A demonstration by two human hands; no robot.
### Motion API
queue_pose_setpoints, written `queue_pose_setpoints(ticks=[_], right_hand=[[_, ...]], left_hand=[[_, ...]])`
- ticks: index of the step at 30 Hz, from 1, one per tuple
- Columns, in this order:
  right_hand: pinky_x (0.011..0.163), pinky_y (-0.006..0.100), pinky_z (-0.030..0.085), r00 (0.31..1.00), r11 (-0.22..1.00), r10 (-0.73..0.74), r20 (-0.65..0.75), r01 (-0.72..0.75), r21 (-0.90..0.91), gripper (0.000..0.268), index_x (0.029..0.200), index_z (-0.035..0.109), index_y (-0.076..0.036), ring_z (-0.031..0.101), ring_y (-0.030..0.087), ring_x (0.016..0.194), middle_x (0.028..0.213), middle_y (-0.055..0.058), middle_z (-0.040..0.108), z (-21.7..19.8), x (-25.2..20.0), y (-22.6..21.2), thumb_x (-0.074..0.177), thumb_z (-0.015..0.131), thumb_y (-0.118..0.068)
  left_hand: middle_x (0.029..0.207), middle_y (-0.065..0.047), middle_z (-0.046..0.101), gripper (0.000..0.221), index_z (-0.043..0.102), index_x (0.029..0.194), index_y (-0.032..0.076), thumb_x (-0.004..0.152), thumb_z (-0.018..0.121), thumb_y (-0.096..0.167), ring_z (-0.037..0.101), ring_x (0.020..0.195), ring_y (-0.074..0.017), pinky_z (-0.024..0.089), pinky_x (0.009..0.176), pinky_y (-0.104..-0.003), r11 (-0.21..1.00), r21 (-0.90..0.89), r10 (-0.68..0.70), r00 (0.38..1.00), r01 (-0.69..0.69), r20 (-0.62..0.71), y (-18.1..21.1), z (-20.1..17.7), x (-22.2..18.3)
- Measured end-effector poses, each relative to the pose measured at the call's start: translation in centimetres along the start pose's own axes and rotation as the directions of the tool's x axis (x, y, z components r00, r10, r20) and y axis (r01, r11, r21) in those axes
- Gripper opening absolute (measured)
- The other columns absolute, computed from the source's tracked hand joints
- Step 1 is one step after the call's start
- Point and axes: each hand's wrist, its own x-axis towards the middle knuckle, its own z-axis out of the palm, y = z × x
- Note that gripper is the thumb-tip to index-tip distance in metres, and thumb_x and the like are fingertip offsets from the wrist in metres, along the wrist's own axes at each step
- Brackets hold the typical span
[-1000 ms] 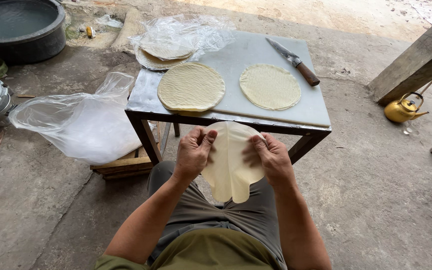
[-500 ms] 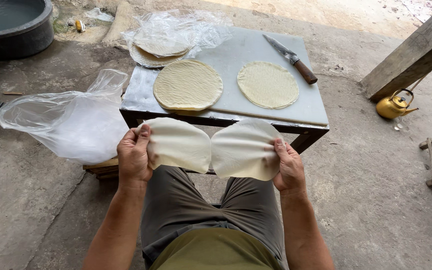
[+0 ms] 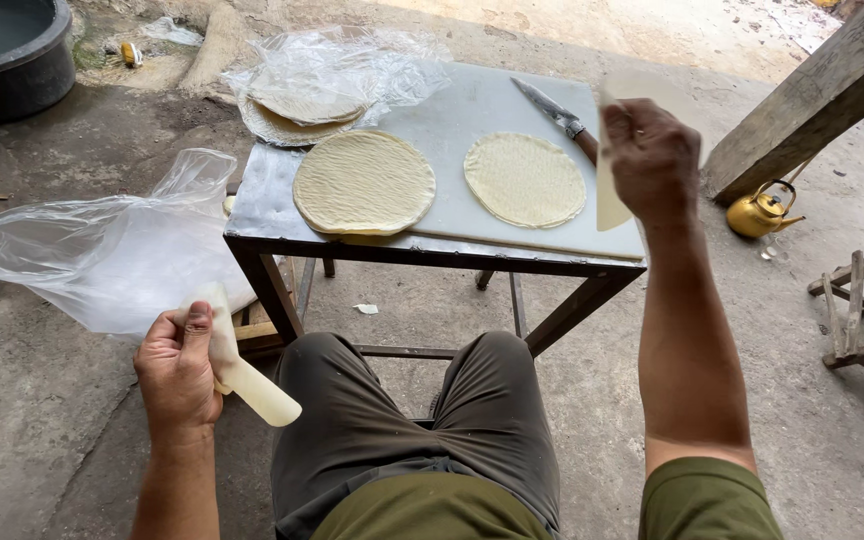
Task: The person peels apart thin circular dough wrappers by hand, folding and stacking them on a table.
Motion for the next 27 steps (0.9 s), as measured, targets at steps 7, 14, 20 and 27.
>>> queue_pose_setpoints(ticks=[7, 14, 20, 27], right_hand=[[0.079, 0.038, 0.059, 0.866, 0.818, -0.254, 0.432, 0.430, -0.381, 0.024, 0.112, 0.076, -0.015, 0.070, 0.022, 0.088, 0.102, 0.008, 0.075, 12.3, -3.8, -1.0, 0.105, 0.057, -0.028], [0.080, 0.038, 0.058, 0.905, 0.912, -0.196, 0.377, 0.309, -0.268, 0.030, 0.113, 0.075, -0.013, 0.069, 0.022, 0.094, 0.103, 0.007, 0.075, 11.9, -5.8, 1.8, 0.105, 0.058, -0.036], [0.072, 0.035, 0.058, 0.960, 0.923, 0.231, 0.156, -0.165, -0.349, 0.024, 0.110, 0.078, -0.012, 0.067, 0.019, 0.076, 0.093, 0.007, 0.074, 7.3, 0.2, 9.3, 0.104, 0.067, -0.033], [0.086, 0.034, 0.056, 0.882, 0.885, 0.408, 0.235, -0.319, -0.340, 0.022, 0.108, 0.081, -0.017, 0.071, 0.017, 0.081, 0.091, 0.004, 0.078, 9.5, 1.2, 12.5, 0.097, 0.074, -0.034]], left_hand=[[0.092, -0.004, 0.071, 0.016, 0.066, 0.099, 0.003, 0.105, 0.069, 0.018, 0.066, 0.081, -0.0064, 0.059, 0.071, -0.022, 0.994, 0.113, -0.005, 1.000, 0.003, 0.019, 0.4, 0.2, -0.4], [0.082, -0.003, 0.065, 0.021, 0.065, 0.096, 0.004, 0.110, 0.070, 0.019, 0.058, 0.065, -0.0057, 0.049, 0.050, -0.021, 0.990, 0.138, -0.014, 1.000, 0.015, -0.008, -0.4, -0.5, -0.2], [0.076, -0.005, 0.064, 0.024, 0.063, 0.091, 0.005, 0.109, 0.068, 0.020, 0.057, 0.058, -0.0069, 0.047, 0.042, -0.023, 0.982, 0.184, -0.050, 0.999, 0.050, -0.006, -0.9, -0.4, -0.5], [0.083, -0.003, 0.067, 0.021, 0.065, 0.093, 0.005, 0.109, 0.068, 0.019, 0.063, 0.072, -0.0050, 0.055, 0.059, -0.021, 0.983, 0.177, -0.054, 0.999, 0.054, -0.005, -0.8, 0.5, -0.6]])
